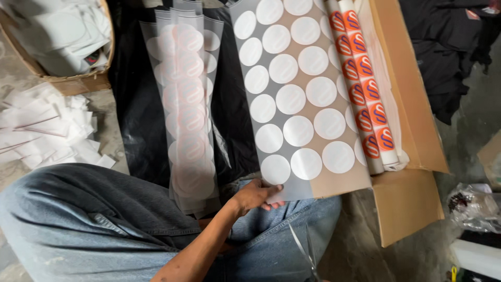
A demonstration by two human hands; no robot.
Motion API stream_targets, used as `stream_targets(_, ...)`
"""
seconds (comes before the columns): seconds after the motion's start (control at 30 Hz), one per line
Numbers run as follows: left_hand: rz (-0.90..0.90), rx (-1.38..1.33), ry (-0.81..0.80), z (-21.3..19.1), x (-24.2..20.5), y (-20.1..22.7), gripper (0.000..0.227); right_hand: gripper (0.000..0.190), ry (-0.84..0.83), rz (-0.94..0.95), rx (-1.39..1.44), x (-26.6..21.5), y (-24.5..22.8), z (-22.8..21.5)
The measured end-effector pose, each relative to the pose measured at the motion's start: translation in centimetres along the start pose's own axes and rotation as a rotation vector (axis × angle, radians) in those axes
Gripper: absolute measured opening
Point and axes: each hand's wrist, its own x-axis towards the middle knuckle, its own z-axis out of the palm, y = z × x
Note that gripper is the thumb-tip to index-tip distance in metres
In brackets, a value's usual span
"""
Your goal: The person sits on the floor and uses scissors to cut a sheet of white circular stickers into vertical strips. They hold the sheet on their lap and repeatedly cut along the lines between the columns of stickers.
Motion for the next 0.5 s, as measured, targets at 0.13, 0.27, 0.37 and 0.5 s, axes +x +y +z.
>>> stream_targets(0.13, 0.047, -0.029, 0.052, 0.7, -2.4, 0.4, 0.038, 0.057, -0.107, 0.242, 0.145, -1.6, -1.5, -0.8)
stream_targets(0.27, 0.061, 0.016, 0.042, 1.2, -4.4, 1.6, 0.039, 0.073, 0.709, 0.062, -0.352, 2.9, -18.8, 31.4)
stream_targets(0.37, 0.045, 0.018, 0.049, 1.3, -4.4, 1.6, 0.037, 0.036, 0.891, 0.081, -0.039, 4.9, -16.5, 22.9)
stream_targets(0.5, 0.045, 0.026, 0.037, 1.2, -4.5, 1.8, 0.039, 0.047, 0.812, -0.003, -0.482, 5.1, -22.5, 31.2)
